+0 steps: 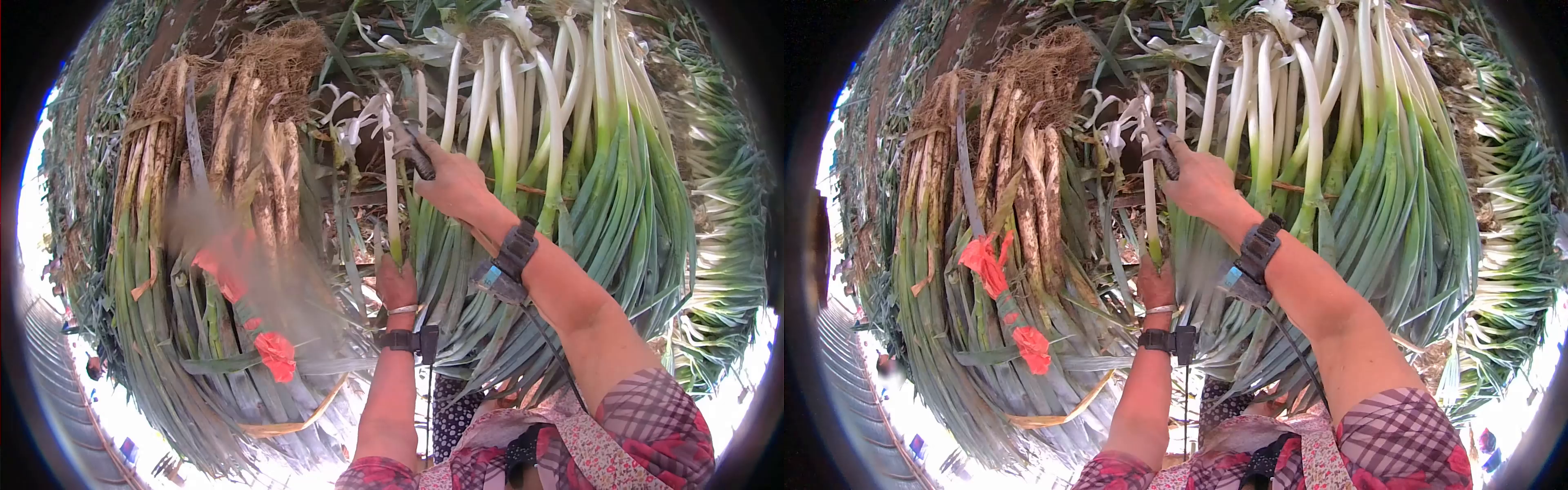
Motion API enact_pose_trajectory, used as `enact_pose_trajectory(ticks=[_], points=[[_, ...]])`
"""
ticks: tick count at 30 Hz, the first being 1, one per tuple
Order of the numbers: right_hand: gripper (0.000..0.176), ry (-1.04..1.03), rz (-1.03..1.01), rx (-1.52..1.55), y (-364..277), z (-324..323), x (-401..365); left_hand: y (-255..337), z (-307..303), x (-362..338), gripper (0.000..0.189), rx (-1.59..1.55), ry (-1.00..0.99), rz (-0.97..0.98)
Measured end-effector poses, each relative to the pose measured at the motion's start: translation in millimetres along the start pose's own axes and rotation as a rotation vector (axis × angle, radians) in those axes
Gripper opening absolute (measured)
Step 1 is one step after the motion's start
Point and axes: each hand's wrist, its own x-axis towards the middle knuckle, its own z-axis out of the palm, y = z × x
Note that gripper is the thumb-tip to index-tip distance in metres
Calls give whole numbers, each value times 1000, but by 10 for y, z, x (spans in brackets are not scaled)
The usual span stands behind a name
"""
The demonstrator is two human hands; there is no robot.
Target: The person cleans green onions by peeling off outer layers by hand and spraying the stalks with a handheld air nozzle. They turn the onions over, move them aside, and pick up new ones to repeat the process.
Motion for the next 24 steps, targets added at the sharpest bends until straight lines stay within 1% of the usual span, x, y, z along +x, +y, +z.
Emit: enact_pose_trajectory(ticks=[1,2,6,8,9,11,12,14,15,17,18,19,21,22,23,24], points=[[70,18,28,11,35,-32,-42,-5,40,-16,26,22,47,63],[74,42,13,39,97,-13,-70,65,8,-25,25,58,-15,19],[72,10,19,21,256,-1,-169,86,50,-45,27,142,6,50],[71,12,-1,80,285,-38,-226,52,78,-39,32,129,91,161],[71,15,-1,81,286,-46,-256,55,85,-37,32,129,91,165],[70,-110,-6,122,304,-64,-347,94,106,-57,26,15,125,46],[70,-109,-5,120,359,-51,-379,108,90,-42,26,13,124,47],[69,-96,-132,213,491,-40,-487,91,-14,12,31,-197,-29,-45],[69,-95,-131,214,532,-78,-560,92,-62,55,31,-197,-30,-44],[71,-144,-71,212,586,-209,-747,147,-116,142,37,-319,-143,-16],[71,-144,-68,210,579,-287,-844,382,-253,161,50,-329,-183,-30],[71,-136,-32,154,564,-365,-940,404,-185,210,50,-330,-186,-30],[71,-125,5,93,617,-411,-1121,450,3,336,62,-184,-138,98],[71,-81,1,14,661,-415,-1217,483,83,435,75,-264,-197,44],[71,-37,-4,-66,693,-424,-1297,519,150,521,75,-269,-197,47],[70,-61,14,-105,705,-459,-1367,557,214,599,77,-196,-116,130]])
